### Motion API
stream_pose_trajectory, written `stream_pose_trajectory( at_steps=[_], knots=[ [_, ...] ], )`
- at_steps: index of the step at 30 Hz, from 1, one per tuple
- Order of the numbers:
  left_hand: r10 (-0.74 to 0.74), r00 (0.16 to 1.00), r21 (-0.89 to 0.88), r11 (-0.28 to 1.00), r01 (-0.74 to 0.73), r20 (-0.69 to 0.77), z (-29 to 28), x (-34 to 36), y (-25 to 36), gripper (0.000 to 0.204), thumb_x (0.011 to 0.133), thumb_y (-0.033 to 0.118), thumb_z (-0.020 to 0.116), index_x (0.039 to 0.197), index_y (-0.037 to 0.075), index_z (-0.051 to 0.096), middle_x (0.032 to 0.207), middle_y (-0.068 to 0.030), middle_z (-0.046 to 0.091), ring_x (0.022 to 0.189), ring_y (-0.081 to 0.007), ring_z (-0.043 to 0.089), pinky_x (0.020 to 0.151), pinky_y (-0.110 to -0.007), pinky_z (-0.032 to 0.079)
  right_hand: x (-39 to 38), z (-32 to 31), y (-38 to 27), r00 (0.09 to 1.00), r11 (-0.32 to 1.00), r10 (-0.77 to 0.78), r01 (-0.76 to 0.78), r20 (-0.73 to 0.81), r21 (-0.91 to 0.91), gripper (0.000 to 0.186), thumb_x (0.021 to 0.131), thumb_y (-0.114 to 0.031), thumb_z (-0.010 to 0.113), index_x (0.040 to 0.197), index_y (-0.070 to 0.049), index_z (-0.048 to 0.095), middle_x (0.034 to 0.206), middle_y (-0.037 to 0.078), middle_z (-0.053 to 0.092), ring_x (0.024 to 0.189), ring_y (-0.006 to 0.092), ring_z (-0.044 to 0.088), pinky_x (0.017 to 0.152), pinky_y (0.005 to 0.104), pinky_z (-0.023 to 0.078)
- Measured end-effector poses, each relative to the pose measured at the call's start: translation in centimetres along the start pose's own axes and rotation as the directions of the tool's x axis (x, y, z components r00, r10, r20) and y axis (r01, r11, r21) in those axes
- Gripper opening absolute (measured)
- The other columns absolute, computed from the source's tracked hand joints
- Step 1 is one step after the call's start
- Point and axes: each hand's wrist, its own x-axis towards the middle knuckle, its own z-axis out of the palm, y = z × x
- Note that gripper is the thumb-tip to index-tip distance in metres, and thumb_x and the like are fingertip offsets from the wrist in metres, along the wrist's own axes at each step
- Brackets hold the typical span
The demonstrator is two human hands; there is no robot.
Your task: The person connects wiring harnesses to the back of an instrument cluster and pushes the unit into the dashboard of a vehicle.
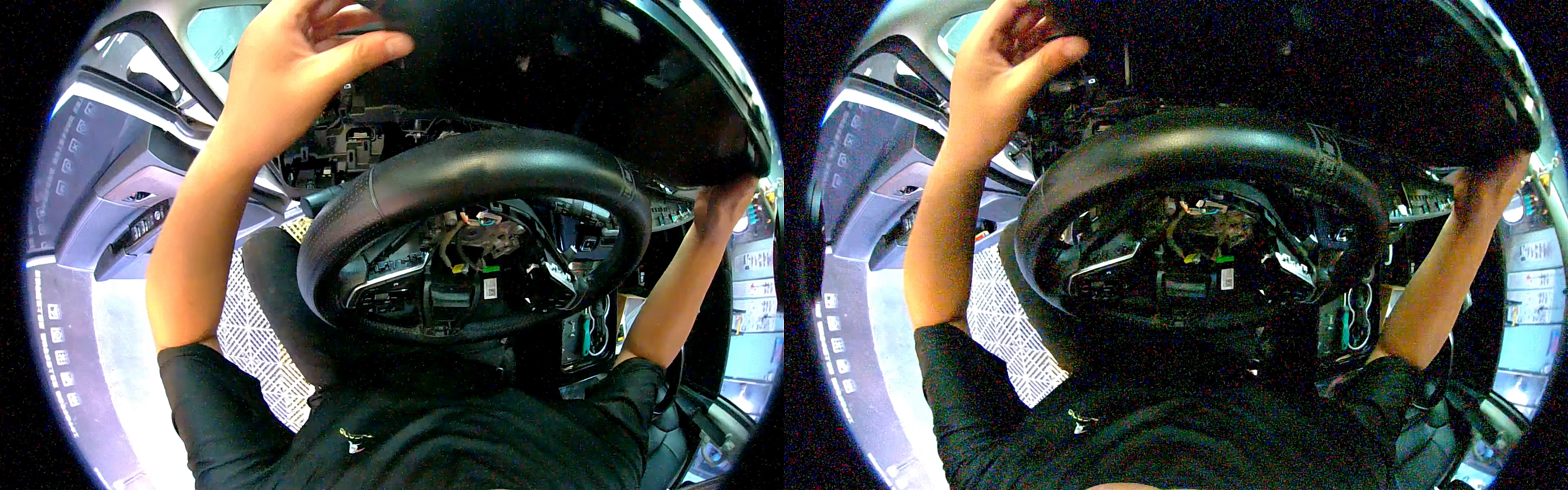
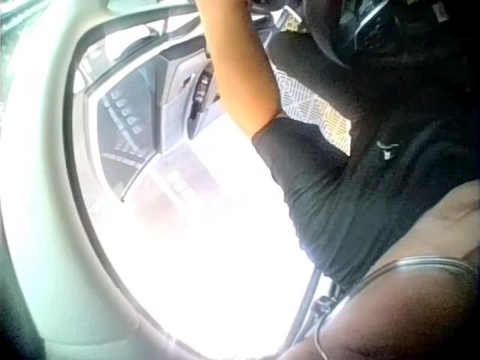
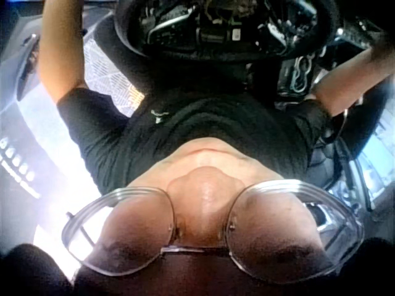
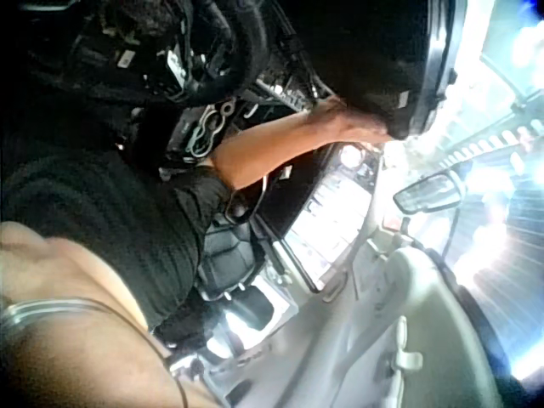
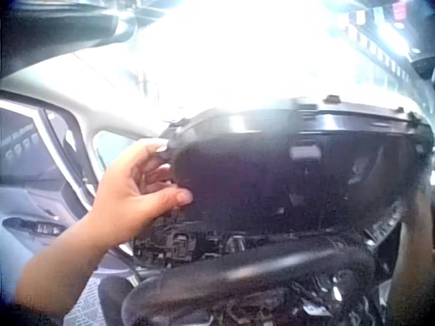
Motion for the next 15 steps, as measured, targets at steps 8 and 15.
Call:
stream_pose_trajectory(
  at_steps=[8,15],
  knots=[
    [-0.232,0.893,-0.156,0.97,0.185,-0.385,0.3,-6.8,-1.3,0.051,0.079,-0.007,0.085,0.121,-0.001,0.058,0.114,-0.0138,0.073,0.104,-0.0197,0.071,0.095,-0.033,0.058,8.9,4.3,-4.3,0.963,0.979,-0.205,0.201,0.175,0.04,0.068,0.103,-0.059,0.05,0.131,0.001,0.061,0.123,0.015,0.069,0.109,0.026,0.066,0.095,0.0395,0.052],
    [-0.374,0.833,-0.158,0.927,0.339,-0.409,1.1,-11.7,-4.0,0.051,0.076,-0.005,0.088,0.117,0.005,0.059,0.107,-0.0055,0.072,0.099,-0.0139,0.071,0.087,-0.027,0.059,9.7,10.9,-12.7,0.745,0.89,-0.443,0.432,0.499,0.144,0.065,0.097,-0.052,0.067,0.134,0.0,0.059,0.124,0.013,0.068,0.114,0.0226,0.064,0.101,0.0368,0.049]
  ],
)
